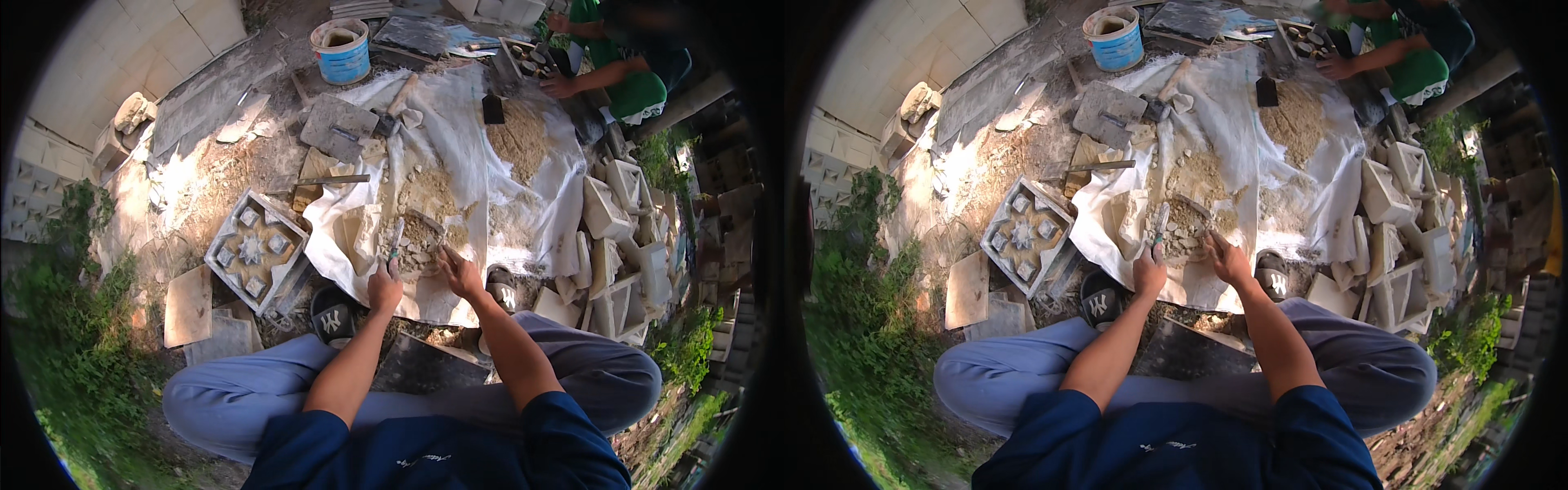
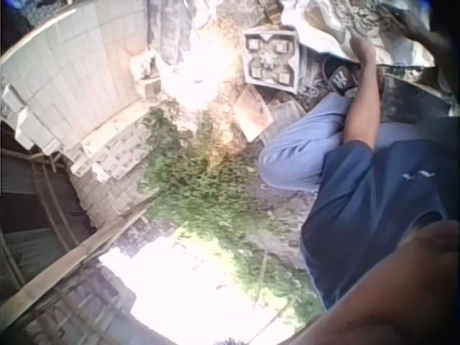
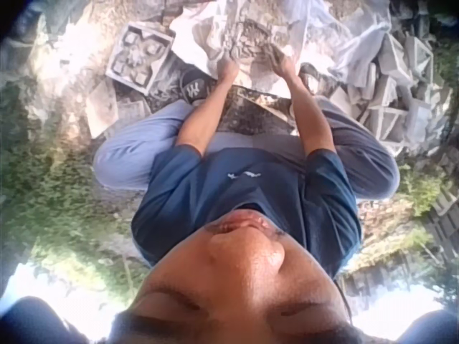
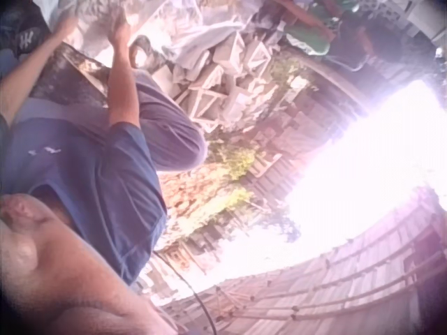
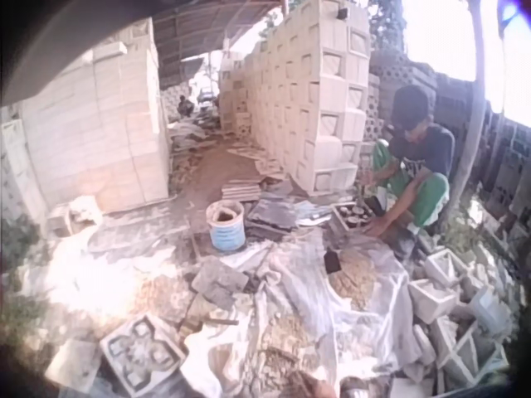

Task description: The person uses a small chisel and a stone to shape and trim a decorative stone block while sitting on the ground.

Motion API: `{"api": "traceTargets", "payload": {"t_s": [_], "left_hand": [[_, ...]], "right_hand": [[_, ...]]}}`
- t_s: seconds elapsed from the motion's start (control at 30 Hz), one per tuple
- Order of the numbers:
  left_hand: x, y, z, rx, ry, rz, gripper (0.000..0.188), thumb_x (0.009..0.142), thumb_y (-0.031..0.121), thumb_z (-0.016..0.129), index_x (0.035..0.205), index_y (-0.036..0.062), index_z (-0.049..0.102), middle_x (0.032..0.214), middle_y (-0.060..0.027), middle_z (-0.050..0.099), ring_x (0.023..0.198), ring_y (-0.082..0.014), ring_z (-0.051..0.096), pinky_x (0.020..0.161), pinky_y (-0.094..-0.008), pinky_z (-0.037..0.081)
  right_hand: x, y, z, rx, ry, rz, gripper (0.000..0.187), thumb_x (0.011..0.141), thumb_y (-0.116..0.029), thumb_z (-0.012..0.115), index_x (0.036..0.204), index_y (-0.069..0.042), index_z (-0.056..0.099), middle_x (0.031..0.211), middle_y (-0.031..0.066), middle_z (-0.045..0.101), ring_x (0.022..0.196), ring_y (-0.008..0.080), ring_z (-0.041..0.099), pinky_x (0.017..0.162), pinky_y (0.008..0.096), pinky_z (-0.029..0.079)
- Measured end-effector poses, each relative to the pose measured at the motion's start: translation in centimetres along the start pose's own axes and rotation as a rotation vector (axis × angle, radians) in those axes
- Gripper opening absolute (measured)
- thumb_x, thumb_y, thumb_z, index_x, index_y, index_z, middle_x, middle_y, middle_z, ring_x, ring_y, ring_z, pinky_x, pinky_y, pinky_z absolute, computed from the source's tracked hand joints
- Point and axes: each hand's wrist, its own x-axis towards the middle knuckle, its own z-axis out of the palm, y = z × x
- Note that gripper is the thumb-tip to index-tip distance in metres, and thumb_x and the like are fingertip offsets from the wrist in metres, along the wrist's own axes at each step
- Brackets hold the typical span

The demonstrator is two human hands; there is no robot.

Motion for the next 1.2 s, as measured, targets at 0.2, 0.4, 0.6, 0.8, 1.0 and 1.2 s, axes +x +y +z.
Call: {"api": "traceTargets", "payload": {"t_s": [0.2,0.4,0.6,0.8,1.0,1.2], "left_hand": [[3.2,4.4,0.3,-0.13,-0.03,0.279,0.033,0.101,0.034,0.048,0.096,0.0025,0.057,0.072,-0.0271,0.063,0.071,-0.0486,0.062,0.063,-0.0574,0.046],[3.7,1.1,1.0,0.207,-0.173,0.227,0.038,0.101,0.038,0.044,0.103,0.0026,0.058,0.076,-0.0275,0.066,0.074,-0.0493,0.064,0.067,-0.0581,0.049],[3.5,-0.3,0.4,0.308,-0.159,0.178,0.035,0.102,0.037,0.045,0.099,0.0034,0.057,0.074,-0.0266,0.066,0.072,-0.0485,0.064,0.065,-0.0565,0.049],[3.3,2.2,2.2,0.037,0.038,0.215,0.039,0.101,0.037,0.045,0.095,0.0016,0.06,0.073,-0.0258,0.065,0.07,-0.0477,0.064,0.063,-0.0569,0.049],[4.2,3.2,2.0,0.229,-0.023,0.31,0.032,0.101,0.032,0.048,0.092,0.0022,0.056,0.069,-0.0238,0.064,0.067,-0.0474,0.063,0.061,-0.0549,0.049],[4.4,0.6,0.2,0.358,-0.083,0.247,0.024,0.099,0.025,0.053,0.093,0.002,0.053,0.072,-0.0264,0.064,0.071,-0.0459,0.064,0.063,-0.0542,0.048]], "right_hand": [[0.3,2.6,-0.5,0.184,0.042,-0.038,0.053,0.095,-0.039,0.056,0.136,-0.005,0.054,0.122,0.0258,0.063,0.115,0.0427,0.059,0.097,0.0432,0.047],[0.5,1.8,0.7,0.294,0.047,0.07,0.055,0.096,-0.042,0.055,0.135,-0.003,0.056,0.119,0.0287,0.063,0.115,0.0416,0.06,0.097,0.042,0.047],[0.9,0.7,1.2,0.362,0.019,0.091,0.055,0.095,-0.044,0.056,0.133,-0.004,0.056,0.116,0.0286,0.064,0.113,0.0412,0.062,0.096,0.0428,0.047],[0.4,2.3,0.6,0.38,0.052,0.131,0.055,0.096,-0.045,0.055,0.134,-0.005,0.056,0.116,0.027,0.065,0.113,0.0418,0.062,0.096,0.0425,0.048],[0.9,3.8,0.7,0.359,0.081,0.118,0.055,0.095,-0.044,0.055,0.134,-0.005,0.056,0.118,0.0283,0.064,0.115,0.0415,0.06,0.097,0.042,0.047],[0.8,1.3,1.4,0.374,0.024,0.104,0.058,0.095,-0.045,0.056,0.134,-0.002,0.055,0.123,0.0292,0.061,0.118,0.0413,0.059,0.099,0.0415,0.046]]}}
